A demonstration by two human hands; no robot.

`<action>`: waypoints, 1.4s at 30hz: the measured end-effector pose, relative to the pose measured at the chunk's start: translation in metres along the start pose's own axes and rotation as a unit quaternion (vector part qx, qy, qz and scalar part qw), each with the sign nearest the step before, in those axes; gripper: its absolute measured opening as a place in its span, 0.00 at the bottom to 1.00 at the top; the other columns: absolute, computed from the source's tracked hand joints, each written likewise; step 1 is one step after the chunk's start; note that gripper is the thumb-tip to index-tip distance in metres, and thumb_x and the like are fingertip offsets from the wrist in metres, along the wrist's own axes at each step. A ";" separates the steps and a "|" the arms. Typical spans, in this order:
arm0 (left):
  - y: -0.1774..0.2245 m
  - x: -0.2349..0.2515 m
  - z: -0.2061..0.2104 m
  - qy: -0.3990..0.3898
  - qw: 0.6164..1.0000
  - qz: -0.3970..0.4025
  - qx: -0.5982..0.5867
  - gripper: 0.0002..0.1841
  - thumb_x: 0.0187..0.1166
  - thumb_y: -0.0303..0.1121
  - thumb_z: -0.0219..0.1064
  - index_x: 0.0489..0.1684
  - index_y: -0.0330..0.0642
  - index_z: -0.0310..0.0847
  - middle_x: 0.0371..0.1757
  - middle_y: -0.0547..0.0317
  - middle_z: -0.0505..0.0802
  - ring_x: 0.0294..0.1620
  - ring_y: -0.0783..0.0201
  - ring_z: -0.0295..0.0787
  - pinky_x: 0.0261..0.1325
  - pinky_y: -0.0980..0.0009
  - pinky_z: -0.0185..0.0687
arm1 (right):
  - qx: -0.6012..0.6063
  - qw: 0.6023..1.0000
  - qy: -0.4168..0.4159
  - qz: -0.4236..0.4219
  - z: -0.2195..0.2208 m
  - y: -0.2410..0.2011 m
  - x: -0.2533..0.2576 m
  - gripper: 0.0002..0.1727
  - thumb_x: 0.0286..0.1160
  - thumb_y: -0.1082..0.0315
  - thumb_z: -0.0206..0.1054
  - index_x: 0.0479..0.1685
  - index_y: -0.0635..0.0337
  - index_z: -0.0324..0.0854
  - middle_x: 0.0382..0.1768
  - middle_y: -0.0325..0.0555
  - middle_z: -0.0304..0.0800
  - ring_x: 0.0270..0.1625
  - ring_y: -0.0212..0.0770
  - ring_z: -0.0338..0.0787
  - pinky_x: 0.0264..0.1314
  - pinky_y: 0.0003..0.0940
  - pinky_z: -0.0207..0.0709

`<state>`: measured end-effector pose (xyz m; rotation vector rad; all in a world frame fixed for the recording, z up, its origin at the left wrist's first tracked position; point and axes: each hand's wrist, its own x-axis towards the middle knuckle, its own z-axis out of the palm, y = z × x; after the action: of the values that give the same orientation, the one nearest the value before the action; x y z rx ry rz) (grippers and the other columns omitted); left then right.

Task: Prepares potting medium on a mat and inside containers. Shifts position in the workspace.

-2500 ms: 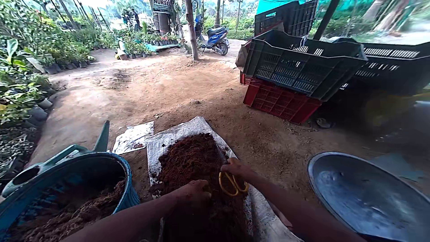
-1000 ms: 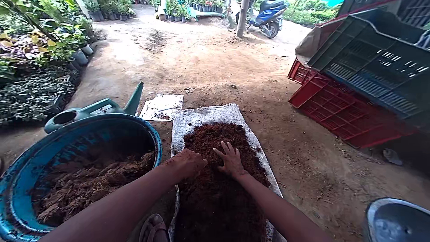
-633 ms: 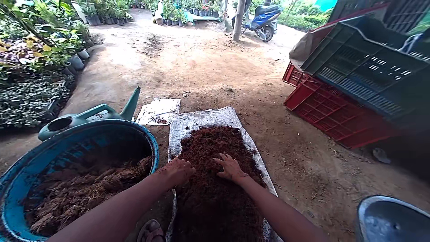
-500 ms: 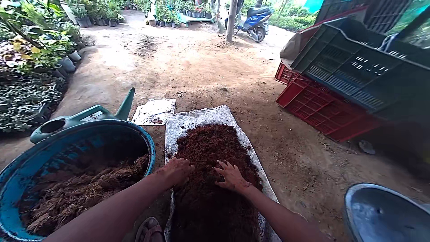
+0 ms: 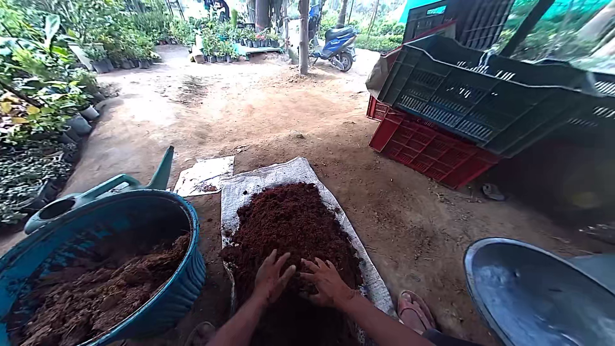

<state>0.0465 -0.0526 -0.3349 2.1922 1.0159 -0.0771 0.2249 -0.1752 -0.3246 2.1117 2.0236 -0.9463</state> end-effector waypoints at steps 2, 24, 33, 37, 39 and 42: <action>0.000 -0.020 0.048 0.072 0.997 0.015 -0.001 0.32 0.83 0.61 0.57 0.84 0.58 0.76 0.92 0.40 0.64 0.94 0.40 0.51 0.94 0.46 0.43 | 0.009 1.000 0.000 -0.012 0.002 0.004 -0.004 0.33 0.77 0.47 0.69 0.84 0.38 0.74 0.95 0.45 0.52 0.95 0.63 0.47 0.87 0.75 0.43; 0.046 -0.099 0.165 0.029 0.997 0.033 0.058 0.33 0.86 0.61 0.49 0.87 0.59 0.72 0.92 0.42 0.65 0.95 0.42 0.53 0.94 0.43 0.42 | 0.000 0.993 0.098 -0.065 0.112 0.049 -0.088 0.36 0.41 0.54 0.88 0.61 0.51 0.89 0.86 0.53 0.71 0.90 0.70 0.61 0.80 0.79 0.57; 0.047 -0.093 0.152 0.003 0.997 0.050 0.059 0.33 0.89 0.59 0.50 0.89 0.54 0.69 0.93 0.38 0.61 0.94 0.38 0.52 0.92 0.39 0.43 | 0.007 0.996 0.077 -0.053 0.102 0.050 -0.083 0.32 0.56 0.53 0.83 0.65 0.53 0.89 0.91 0.52 0.63 0.92 0.67 0.56 0.84 0.76 0.53; 0.040 -0.081 0.138 0.146 0.985 0.096 0.009 0.29 0.86 0.56 0.57 0.83 0.57 0.77 0.87 0.33 0.71 0.84 0.33 0.71 0.83 0.38 0.62 | -0.013 0.953 0.281 -0.112 0.101 0.047 -0.079 0.39 0.36 0.48 0.89 0.58 0.55 0.92 0.81 0.62 0.76 0.83 0.69 0.73 0.82 0.68 0.64; 0.040 -0.055 0.122 0.259 0.963 0.082 0.006 0.27 0.84 0.54 0.58 0.80 0.58 0.79 0.84 0.31 0.73 0.79 0.31 0.75 0.78 0.37 0.68 | -0.020 0.939 0.329 -0.098 0.089 0.043 -0.065 0.42 0.42 0.41 0.87 0.63 0.53 0.90 0.81 0.65 0.74 0.83 0.70 0.73 0.82 0.69 0.64; 0.034 -0.005 0.084 0.356 0.934 0.012 0.026 0.29 0.84 0.58 0.57 0.83 0.61 0.77 0.87 0.33 0.71 0.85 0.32 0.68 0.84 0.36 0.60 | -0.047 0.930 0.363 -0.018 0.074 0.041 -0.033 0.47 0.50 0.32 0.79 0.75 0.46 0.84 0.86 0.64 0.68 0.86 0.69 0.68 0.83 0.71 0.61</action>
<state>0.0857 -0.1232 -0.3764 2.3205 1.3719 0.7626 0.2367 -0.2427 -0.3839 2.6248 2.3219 -0.0239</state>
